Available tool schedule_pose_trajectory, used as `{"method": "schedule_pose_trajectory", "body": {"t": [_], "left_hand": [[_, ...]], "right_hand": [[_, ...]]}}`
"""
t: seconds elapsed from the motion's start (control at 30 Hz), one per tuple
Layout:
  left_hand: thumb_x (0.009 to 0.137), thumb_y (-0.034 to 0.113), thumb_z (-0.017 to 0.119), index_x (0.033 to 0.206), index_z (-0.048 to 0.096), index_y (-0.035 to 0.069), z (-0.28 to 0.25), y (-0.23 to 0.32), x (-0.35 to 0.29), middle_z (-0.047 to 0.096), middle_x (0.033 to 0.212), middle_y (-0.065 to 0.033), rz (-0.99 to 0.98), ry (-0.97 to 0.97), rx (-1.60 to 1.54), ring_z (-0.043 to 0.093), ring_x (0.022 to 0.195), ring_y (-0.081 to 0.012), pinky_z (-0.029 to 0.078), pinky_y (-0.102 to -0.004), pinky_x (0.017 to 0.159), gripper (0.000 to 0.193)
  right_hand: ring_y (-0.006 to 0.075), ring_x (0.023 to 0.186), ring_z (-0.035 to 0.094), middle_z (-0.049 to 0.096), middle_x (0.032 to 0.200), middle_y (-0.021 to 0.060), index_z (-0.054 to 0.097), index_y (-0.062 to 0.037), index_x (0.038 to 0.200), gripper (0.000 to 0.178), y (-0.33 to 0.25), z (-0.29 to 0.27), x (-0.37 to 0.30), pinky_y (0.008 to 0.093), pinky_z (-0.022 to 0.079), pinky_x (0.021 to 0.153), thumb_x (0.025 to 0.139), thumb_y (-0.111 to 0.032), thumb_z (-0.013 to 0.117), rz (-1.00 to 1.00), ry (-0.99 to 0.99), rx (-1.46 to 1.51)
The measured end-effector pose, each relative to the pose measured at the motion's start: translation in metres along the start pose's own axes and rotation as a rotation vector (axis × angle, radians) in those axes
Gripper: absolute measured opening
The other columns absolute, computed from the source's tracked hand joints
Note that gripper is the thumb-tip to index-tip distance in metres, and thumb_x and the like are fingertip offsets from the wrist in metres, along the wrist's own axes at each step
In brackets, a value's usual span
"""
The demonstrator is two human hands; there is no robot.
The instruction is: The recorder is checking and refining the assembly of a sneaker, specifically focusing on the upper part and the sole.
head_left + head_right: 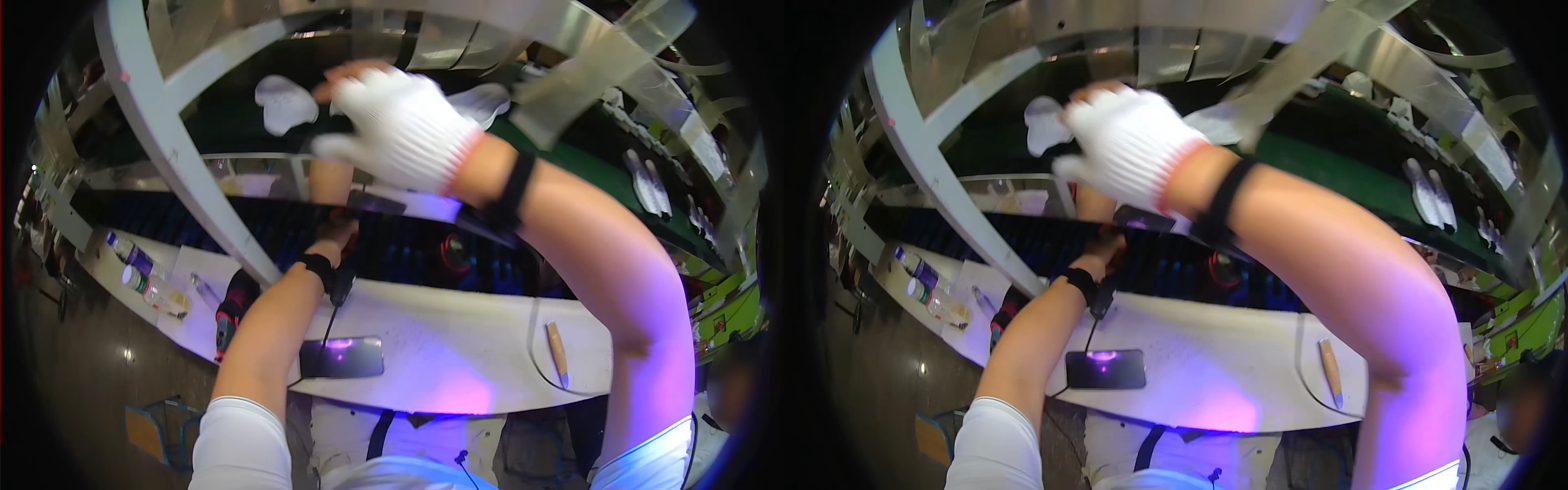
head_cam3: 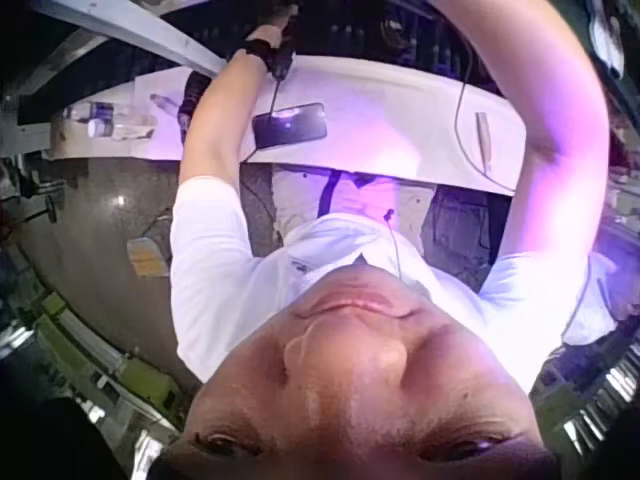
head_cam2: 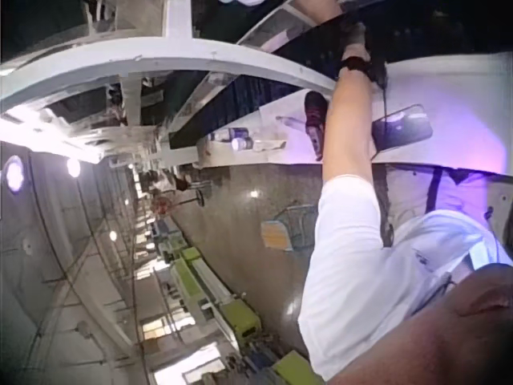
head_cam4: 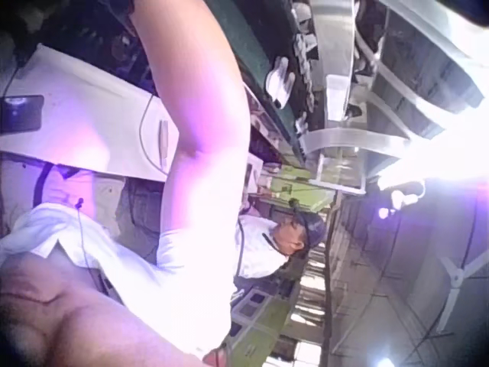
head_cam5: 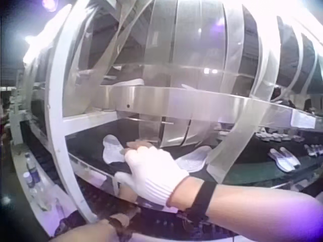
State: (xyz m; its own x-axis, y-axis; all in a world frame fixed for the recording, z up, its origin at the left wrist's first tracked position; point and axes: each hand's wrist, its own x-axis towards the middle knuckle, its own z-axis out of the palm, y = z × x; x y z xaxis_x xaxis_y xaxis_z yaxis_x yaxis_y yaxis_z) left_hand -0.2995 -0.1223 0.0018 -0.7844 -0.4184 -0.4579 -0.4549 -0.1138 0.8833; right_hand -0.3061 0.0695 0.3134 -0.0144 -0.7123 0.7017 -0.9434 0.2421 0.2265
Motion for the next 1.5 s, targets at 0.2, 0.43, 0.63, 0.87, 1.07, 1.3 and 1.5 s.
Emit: {"method": "schedule_pose_trajectory", "body": {"t": [0.2, 0.43, 0.63, 0.87, 1.07, 1.3, 1.5], "left_hand": [[0.097, 0.019, 0.077, 0.129, 0.063, 0.004, 0.028, -0.008, -0.176, 0.072, 0.111, -0.0060, 0.057, -0.558, -0.519, 0.072, 0.101, -0.0189, 0.060, -0.0373, 0.093, 0.038], [0.100, 0.033, 0.077, 0.129, 0.065, 0.004, 0.088, -0.070, -0.318, 0.072, 0.112, -0.0025, -0.190, -0.821, -0.367, 0.068, 0.099, -0.0109, 0.054, -0.0292, 0.090, 0.043], [0.094, 0.025, 0.077, 0.132, 0.064, 0.001, 0.066, -0.098, -0.335, 0.073, 0.116, -0.0150, 0.548, -0.436, 0.347, 0.072, 0.098, -0.0342, 0.058, -0.0426, 0.091, 0.046], [0.090, 0.022, 0.077, 0.138, 0.064, 0.006, 0.086, -0.113, -0.351, 0.060, 0.144, -0.0201, 1.046, -0.137, 0.638, 0.056, 0.132, -0.0414, 0.046, -0.0492, 0.112, 0.053], [0.084, 0.023, 0.082, 0.139, 0.063, 0.008, 0.084, -0.137, -0.344, 0.055, 0.149, -0.0175, 1.155, -0.080, 0.679, 0.054, 0.134, -0.0404, 0.044, -0.0511, 0.112, 0.060], [0.083, 0.025, 0.082, 0.132, 0.064, 0.001, 0.105, -0.102, -0.351, 0.058, 0.142, -0.0222, 1.162, -0.009, 0.880, 0.054, 0.135, -0.0384, 0.045, -0.0515, 0.109, 0.058], [0.094, 0.037, 0.073, 0.108, 0.065, -0.002, 0.165, -0.059, -0.333, 0.075, 0.101, -0.0196, 0.856, -0.503, 1.081, 0.072, 0.098, -0.0372, 0.053, -0.0472, 0.090, 0.043]], "right_hand": [[0.0407, 0.092, 0.075, 0.077, 0.099, 0.0203, 0.073, -0.0108, 0.121, 0.036, -0.031, 0.058, 0.078, 0.0459, 0.061, 0.082, 0.095, -0.035, 0.067, 0.187, -0.709, 0.016], [0.0429, 0.091, 0.074, 0.076, 0.099, 0.0210, 0.079, -0.0099, 0.104, 0.033, 0.033, -0.004, -0.011, 0.0515, 0.058, 0.082, 0.097, -0.038, 0.063, -0.073, -0.626, -0.519], [0.0377, 0.104, 0.073, 0.077, 0.115, 0.0165, 0.075, -0.0129, 0.124, 0.044, 0.044, -0.114, -0.107, 0.0484, 0.057, 0.093, 0.096, -0.046, 0.066, 0.576, -0.561, -0.220], [0.0442, 0.108, 0.071, 0.074, 0.109, 0.0275, 0.069, -0.0093, 0.129, 0.045, 0.103, -0.141, -0.178, 0.0492, 0.055, 0.096, 0.096, -0.041, 0.068, 0.949, -0.370, -0.316], [0.0362, 0.107, 0.073, 0.074, 0.123, 0.0181, 0.058, -0.0137, 0.148, 0.055, 0.130, -0.193, -0.212, 0.0446, 0.056, 0.095, 0.101, -0.040, 0.065, 1.348, 0.206, 0.147], [0.0414, 0.119, 0.068, 0.065, 0.138, 0.0182, 0.055, -0.0209, 0.151, 0.056, 0.119, -0.217, -0.302, 0.0440, 0.056, 0.099, 0.096, -0.015, 0.065, 0.450, -0.599, -0.725], [0.0312, 0.093, 0.074, 0.074, 0.110, 0.0156, 0.066, -0.0157, 0.138, 0.039, 0.060, -0.211, -0.293, 0.0369, 0.059, 0.078, 0.100, -0.019, 0.071, 0.520, -0.216, -0.515]]}}
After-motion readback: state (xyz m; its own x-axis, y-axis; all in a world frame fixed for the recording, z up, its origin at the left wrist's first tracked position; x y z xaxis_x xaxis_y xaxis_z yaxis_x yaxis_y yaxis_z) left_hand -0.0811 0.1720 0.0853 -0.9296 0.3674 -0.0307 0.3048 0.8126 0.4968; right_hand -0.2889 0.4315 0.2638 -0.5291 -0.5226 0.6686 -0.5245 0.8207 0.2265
